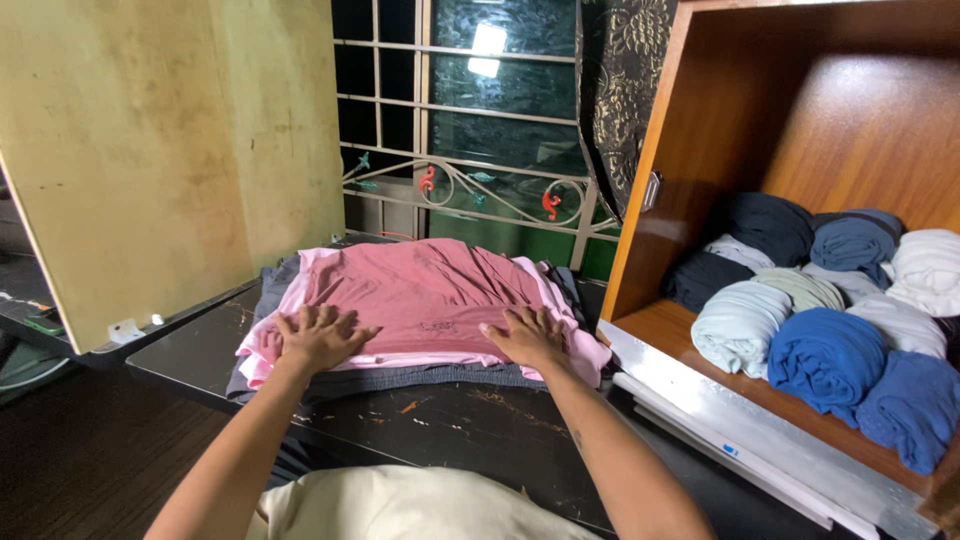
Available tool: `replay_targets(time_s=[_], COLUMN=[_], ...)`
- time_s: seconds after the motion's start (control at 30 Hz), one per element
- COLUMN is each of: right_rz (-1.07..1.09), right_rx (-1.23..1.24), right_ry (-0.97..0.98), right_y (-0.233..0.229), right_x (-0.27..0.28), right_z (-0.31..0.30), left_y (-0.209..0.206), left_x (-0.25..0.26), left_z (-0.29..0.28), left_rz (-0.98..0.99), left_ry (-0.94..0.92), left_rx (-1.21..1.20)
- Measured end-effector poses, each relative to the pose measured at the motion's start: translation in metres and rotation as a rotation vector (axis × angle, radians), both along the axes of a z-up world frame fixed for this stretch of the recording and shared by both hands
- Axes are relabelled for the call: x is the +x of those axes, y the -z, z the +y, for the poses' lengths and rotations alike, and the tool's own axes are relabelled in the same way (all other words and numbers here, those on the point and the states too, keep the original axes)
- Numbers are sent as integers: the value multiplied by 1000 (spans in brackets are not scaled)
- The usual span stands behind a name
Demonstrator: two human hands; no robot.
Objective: The person unfolds several items of clothing, including t-shirts and shorts, by picking them up from a shelf, opening them with both hands, and laying them flat on a table one by one.
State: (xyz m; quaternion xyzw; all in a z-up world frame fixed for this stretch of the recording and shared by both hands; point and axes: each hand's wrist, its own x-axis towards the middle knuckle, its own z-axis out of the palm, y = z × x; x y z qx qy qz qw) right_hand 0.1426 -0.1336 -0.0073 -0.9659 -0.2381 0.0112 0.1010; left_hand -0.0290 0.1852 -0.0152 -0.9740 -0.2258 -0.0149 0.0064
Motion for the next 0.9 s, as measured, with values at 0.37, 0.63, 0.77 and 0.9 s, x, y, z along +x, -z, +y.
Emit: replay_targets(time_s=[0.37, 0.63, 0.77, 0.9], right_rz=[-182, -637, -705, -754], right_rx=[168, 512, 430, 244], right_ry=[-73, 63, 361, 513], right_y=[8, -59, -103, -109], right_x=[23, 2, -11, 6], right_z=[-25, -102, -160, -215], left_y=[-3, -38, -72, -87], left_x=[44, 129, 142, 135], left_z=[13, -91, -189, -256], left_rz=[222, -394, -256, -214], left_ry=[-125, 556, 756, 978], left_rx=[-160, -245, -401, -364])
